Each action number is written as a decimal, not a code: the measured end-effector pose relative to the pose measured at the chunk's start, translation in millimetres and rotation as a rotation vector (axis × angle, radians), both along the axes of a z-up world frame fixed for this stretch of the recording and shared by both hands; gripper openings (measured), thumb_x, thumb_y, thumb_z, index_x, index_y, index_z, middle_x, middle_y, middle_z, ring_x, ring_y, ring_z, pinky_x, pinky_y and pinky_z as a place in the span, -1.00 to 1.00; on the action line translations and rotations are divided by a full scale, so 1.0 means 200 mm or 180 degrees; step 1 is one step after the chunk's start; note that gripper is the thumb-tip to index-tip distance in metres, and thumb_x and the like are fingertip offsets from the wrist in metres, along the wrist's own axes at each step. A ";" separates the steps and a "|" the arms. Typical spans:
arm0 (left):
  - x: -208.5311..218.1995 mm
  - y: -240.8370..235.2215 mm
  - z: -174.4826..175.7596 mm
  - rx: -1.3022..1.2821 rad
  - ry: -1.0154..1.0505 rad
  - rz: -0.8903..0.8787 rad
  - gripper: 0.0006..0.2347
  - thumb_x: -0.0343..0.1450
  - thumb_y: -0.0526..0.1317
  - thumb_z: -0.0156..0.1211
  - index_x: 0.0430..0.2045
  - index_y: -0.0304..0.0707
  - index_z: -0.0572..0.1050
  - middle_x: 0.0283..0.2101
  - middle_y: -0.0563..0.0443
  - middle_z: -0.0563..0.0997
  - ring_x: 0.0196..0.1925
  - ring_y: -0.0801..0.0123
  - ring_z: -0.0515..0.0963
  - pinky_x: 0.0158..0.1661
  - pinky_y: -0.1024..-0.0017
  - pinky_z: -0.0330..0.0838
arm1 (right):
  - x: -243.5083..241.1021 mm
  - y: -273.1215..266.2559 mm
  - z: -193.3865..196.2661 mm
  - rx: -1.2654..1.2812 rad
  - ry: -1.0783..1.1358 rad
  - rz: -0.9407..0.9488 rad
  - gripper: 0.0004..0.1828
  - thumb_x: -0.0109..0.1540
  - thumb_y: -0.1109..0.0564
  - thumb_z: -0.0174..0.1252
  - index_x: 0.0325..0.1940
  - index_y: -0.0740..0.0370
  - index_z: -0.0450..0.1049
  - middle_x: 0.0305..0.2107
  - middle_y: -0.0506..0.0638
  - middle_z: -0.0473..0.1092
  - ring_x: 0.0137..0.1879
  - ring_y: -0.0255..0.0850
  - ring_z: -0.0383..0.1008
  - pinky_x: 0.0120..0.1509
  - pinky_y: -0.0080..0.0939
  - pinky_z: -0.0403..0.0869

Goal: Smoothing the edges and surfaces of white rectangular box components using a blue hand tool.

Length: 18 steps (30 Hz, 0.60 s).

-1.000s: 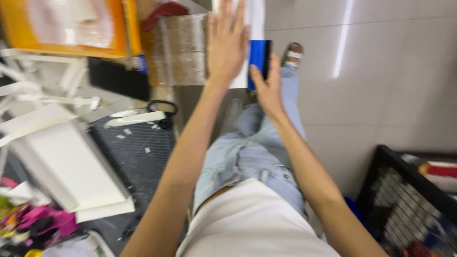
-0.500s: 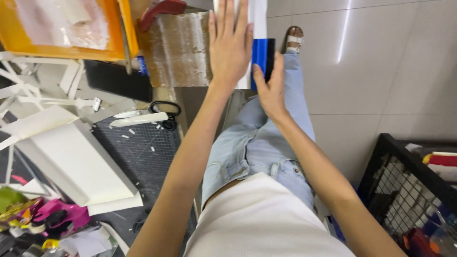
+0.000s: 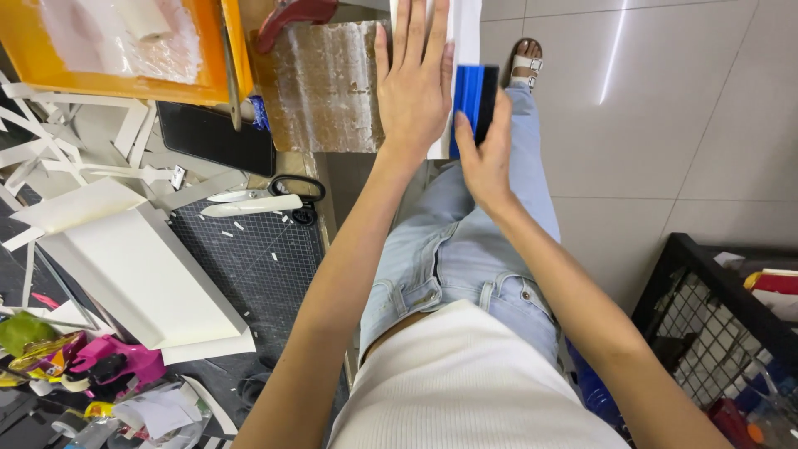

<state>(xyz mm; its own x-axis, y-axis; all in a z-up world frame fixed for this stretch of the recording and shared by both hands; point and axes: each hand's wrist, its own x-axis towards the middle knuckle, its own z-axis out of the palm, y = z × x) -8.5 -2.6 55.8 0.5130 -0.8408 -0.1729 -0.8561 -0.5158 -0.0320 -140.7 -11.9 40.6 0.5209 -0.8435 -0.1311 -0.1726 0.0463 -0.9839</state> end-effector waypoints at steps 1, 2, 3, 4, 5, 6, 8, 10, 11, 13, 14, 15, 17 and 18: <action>0.00 0.00 0.00 0.0032 -0.0106 0.0022 -0.61 0.67 0.00 -0.36 0.44 0.10 0.02 0.52 0.21 0.07 0.59 0.46 0.00 0.55 0.27 -0.06 | -0.02 0.02 0.01 0.0095 0.0071 -0.0028 -0.53 0.42 0.10 -0.02 0.37 0.27 0.06 0.15 0.12 0.24 0.25 -0.10 0.30 0.37 -0.15 0.33; 0.00 0.00 -0.01 0.0065 -0.0211 0.0044 -0.61 0.66 -0.02 -0.37 0.43 0.06 0.02 0.52 0.28 0.09 0.58 0.52 0.01 0.55 0.32 -0.06 | -0.03 0.04 0.01 0.0190 0.0142 -0.0056 -0.53 0.42 0.08 -0.02 0.34 0.27 0.07 0.11 0.09 0.23 0.21 -0.13 0.29 0.32 -0.17 0.34; -0.01 0.00 0.01 0.0063 -0.0210 0.0052 -0.61 0.66 -0.02 -0.37 0.43 0.06 0.02 0.52 0.28 0.09 0.58 0.52 0.01 0.55 0.32 -0.06 | -0.02 0.03 0.01 0.0188 0.0144 -0.0048 -0.53 0.42 0.08 -0.02 0.34 0.27 0.07 0.11 0.09 0.23 0.21 -0.13 0.29 0.32 -0.17 0.34; -0.01 0.00 0.02 0.0135 -0.0236 0.0105 -0.61 0.67 -0.04 -0.33 0.44 0.06 0.01 0.52 0.31 0.07 0.58 0.56 0.01 0.55 0.32 -0.07 | 0.00 0.02 0.00 0.0107 0.0123 -0.0070 -0.54 0.42 0.08 -0.02 0.34 0.28 0.09 0.11 0.09 0.24 0.21 -0.12 0.29 0.33 -0.16 0.32; -0.02 0.00 0.03 0.0210 -0.0256 0.0161 -0.61 0.68 -0.06 -0.29 0.45 0.07 0.01 0.53 0.34 0.06 0.59 0.60 0.02 0.55 0.33 -0.08 | 0.01 0.00 -0.01 0.0028 0.0107 -0.0088 -0.55 0.42 0.08 -0.02 0.34 0.29 0.11 0.10 0.10 0.25 0.21 -0.11 0.28 0.35 -0.16 0.31; -0.01 -0.01 0.04 0.0211 -0.0249 0.0172 -0.61 0.68 -0.06 -0.29 0.45 0.07 0.01 0.53 0.34 0.06 0.59 0.60 0.02 0.55 0.33 -0.08 | 0.05 -0.04 -0.03 0.0028 0.0114 -0.0076 -0.55 0.42 0.08 -0.02 0.34 0.29 0.11 0.10 0.10 0.25 0.21 -0.11 0.28 0.35 -0.16 0.31; -0.01 -0.02 0.06 0.0410 -0.0293 0.0149 -0.60 0.67 -0.02 -0.35 0.44 0.04 -0.02 0.52 0.34 0.05 0.58 0.60 0.00 0.52 0.31 -0.16 | 0.11 -0.12 -0.06 -0.0109 0.0059 -0.0139 -0.52 0.46 -0.01 -0.03 0.36 0.29 0.07 0.14 0.11 0.25 0.23 -0.12 0.29 0.37 -0.14 0.32; 0.00 -0.03 0.07 0.0412 -0.0243 0.0131 -0.60 0.67 -0.02 -0.34 0.44 0.02 -0.01 0.52 0.30 0.04 0.58 0.58 0.01 0.51 0.30 -0.16 | 0.20 -0.22 -0.03 -0.0116 -0.0004 -0.0119 -0.54 0.47 -0.01 -0.04 0.35 0.25 0.08 0.09 0.08 0.25 0.19 -0.14 0.31 0.33 -0.16 0.35; -0.01 -0.04 0.09 0.0412 -0.0192 0.0112 -0.59 0.67 -0.01 -0.32 0.44 0.01 0.00 0.52 0.26 0.04 0.58 0.55 0.03 0.50 0.28 -0.16 | 0.23 -0.28 -0.02 -0.0125 -0.0066 -0.0100 -0.56 0.47 -0.02 -0.05 0.34 0.21 0.09 0.05 0.04 0.26 0.14 -0.16 0.33 0.28 -0.18 0.38; 0.00 -0.05 0.11 0.0481 -0.0118 0.0103 -0.59 0.68 -0.01 -0.33 0.45 0.01 -0.01 0.52 0.24 0.01 0.58 0.52 0.00 0.49 0.26 -0.18 | 0.30 -0.36 -0.01 -0.0201 -0.0067 -0.0109 -0.60 0.46 0.00 -0.04 0.31 0.19 0.11 0.02 0.00 0.28 0.09 -0.19 0.33 0.24 -0.22 0.38; 0.00 -0.05 0.13 0.0547 -0.0055 0.0067 -0.59 0.69 0.00 -0.33 0.46 0.01 -0.02 0.52 0.22 -0.02 0.58 0.49 -0.02 0.49 0.23 -0.20 | 0.33 -0.40 -0.01 -0.0279 -0.0079 -0.0146 -0.63 0.46 0.01 -0.04 0.29 0.17 0.14 0.00 -0.04 0.29 0.04 -0.23 0.33 0.20 -0.25 0.37; 0.01 -0.06 0.13 0.0547 -0.0057 0.0102 -0.59 0.69 0.00 -0.33 0.46 0.01 -0.02 0.52 0.22 -0.02 0.58 0.49 -0.02 0.49 0.23 -0.20 | 0.36 -0.43 -0.04 -0.0279 -0.0085 -0.0112 -0.63 0.46 0.01 -0.04 0.29 0.17 0.14 0.00 -0.04 0.29 0.04 -0.23 0.33 0.20 -0.25 0.37; 0.01 -0.06 0.13 0.0629 -0.0053 0.0009 -0.56 0.67 0.04 -0.34 0.47 -0.01 -0.04 0.52 0.20 -0.05 0.58 0.46 -0.04 0.49 0.18 -0.13 | 0.41 -0.50 -0.08 -0.0313 -0.0148 -0.0208 -0.59 0.47 -0.02 -0.01 0.33 0.13 0.12 -0.07 -0.07 0.30 -0.12 -0.30 0.31 0.01 -0.30 0.38; 0.01 -0.06 0.12 0.0631 -0.0048 0.0045 -0.56 0.67 0.04 -0.34 0.47 -0.01 -0.04 0.52 0.20 -0.05 0.58 0.46 -0.04 0.49 0.18 -0.13 | 0.44 -0.54 -0.12 -0.0310 -0.0148 -0.0172 -0.59 0.47 -0.02 -0.01 0.33 0.13 0.12 -0.07 -0.07 0.30 -0.12 -0.30 0.31 0.01 -0.30 0.38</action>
<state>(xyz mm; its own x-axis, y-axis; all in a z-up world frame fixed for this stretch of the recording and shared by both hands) -5.9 -14.8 80.5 0.5283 -0.7837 -0.3266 -0.8475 -0.5100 -0.1470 -53.4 -119.4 16.6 0.4779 -0.8781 -0.0239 -0.1264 -0.0418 -0.9911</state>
